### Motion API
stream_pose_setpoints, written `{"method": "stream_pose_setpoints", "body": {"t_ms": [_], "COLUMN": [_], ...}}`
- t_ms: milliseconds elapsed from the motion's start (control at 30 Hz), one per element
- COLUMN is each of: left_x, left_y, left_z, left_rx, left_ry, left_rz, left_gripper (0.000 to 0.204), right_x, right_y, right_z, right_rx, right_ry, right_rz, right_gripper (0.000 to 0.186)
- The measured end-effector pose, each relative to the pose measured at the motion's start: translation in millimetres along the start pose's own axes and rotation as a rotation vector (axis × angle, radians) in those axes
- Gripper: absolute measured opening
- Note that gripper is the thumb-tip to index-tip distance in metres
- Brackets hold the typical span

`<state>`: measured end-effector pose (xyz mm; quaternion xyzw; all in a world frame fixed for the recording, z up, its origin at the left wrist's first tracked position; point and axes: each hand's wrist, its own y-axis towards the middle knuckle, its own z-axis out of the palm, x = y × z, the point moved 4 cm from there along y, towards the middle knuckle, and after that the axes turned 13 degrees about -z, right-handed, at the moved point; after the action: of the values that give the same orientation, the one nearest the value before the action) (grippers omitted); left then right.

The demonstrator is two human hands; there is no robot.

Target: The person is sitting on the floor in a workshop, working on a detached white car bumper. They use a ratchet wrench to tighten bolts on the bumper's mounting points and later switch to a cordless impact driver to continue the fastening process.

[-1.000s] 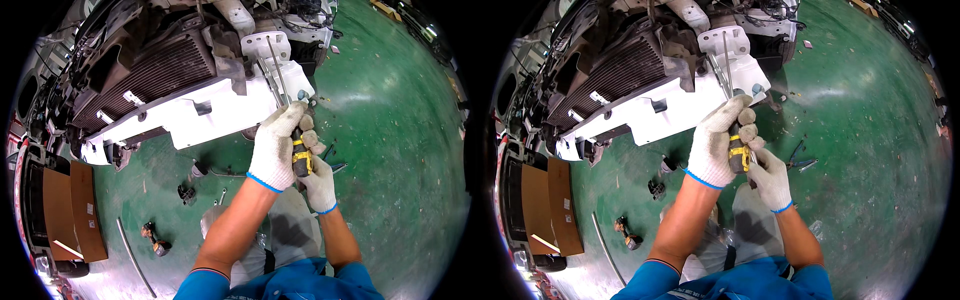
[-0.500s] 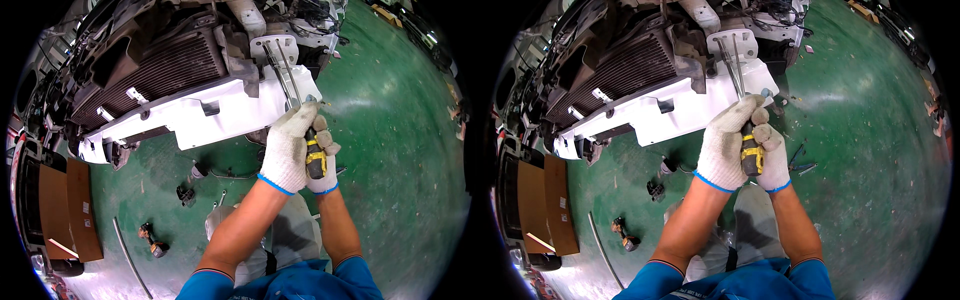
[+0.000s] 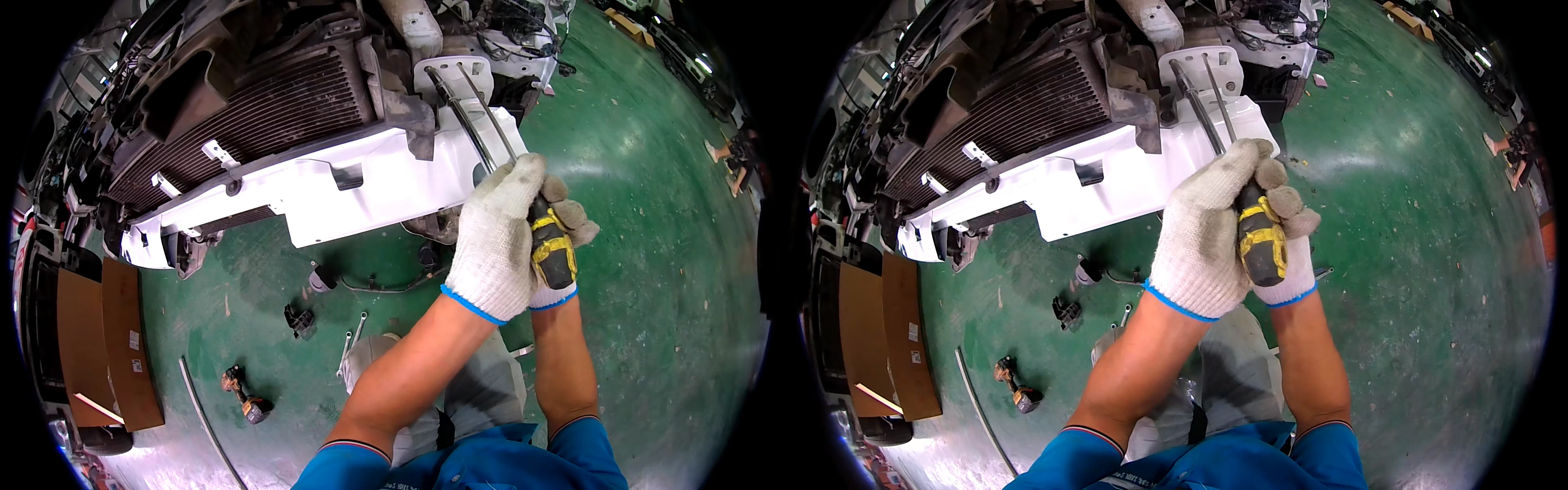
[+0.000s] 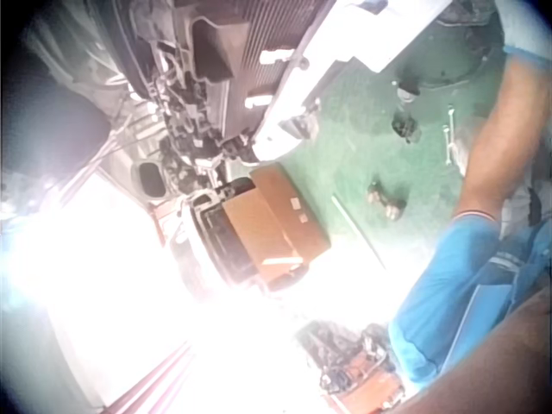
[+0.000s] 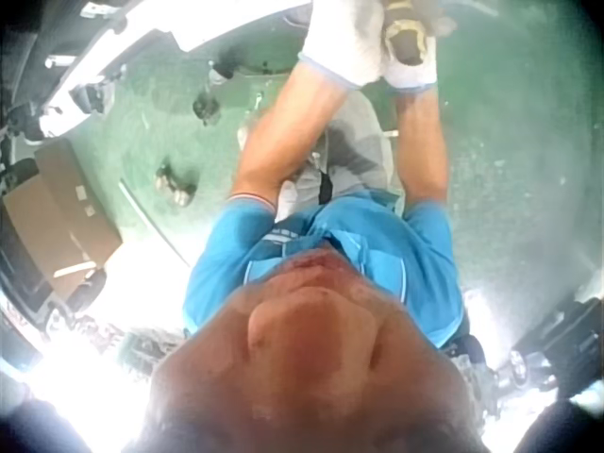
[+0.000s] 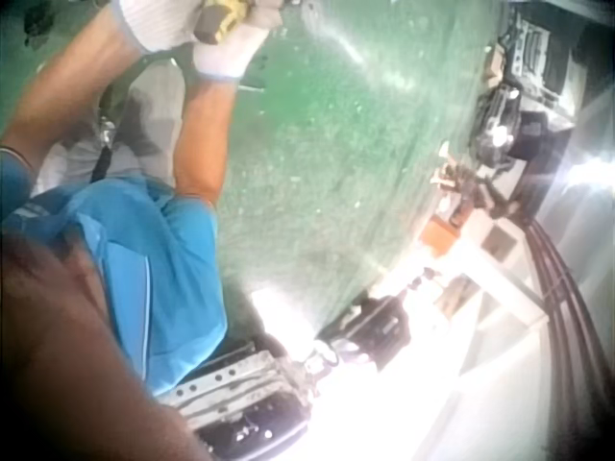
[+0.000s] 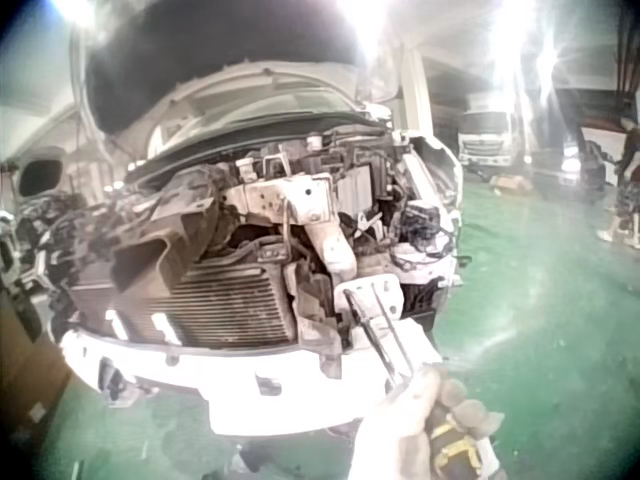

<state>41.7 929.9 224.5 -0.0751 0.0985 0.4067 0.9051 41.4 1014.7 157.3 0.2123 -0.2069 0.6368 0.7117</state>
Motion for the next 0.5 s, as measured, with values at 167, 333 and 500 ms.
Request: {"method": "stream_pose_setpoints", "body": {"t_ms": [167,333,500], "left_x": [2.0,6.1,4.9], "left_y": [0.9,5.0,7.0], "left_z": [-1.9,3.3,7.5], "left_rx": [0.029,0.004,0.012], "left_ry": [-0.047,-0.055,-0.039], "left_rz": [-0.021,-0.022,0.012], "left_gripper": [0.016,0.017,0.018], "right_x": [0.7,6.9,9.1], "right_y": [2.4,3.0,5.4], "right_z": [3.1,-0.2,0.8], "right_rx": [0.015,0.019,0.030], "right_ry": [-0.023,-0.052,-0.057], "right_rz": [-0.008,-0.022,-0.027], "right_gripper": [0.040,0.040,0.040]}}
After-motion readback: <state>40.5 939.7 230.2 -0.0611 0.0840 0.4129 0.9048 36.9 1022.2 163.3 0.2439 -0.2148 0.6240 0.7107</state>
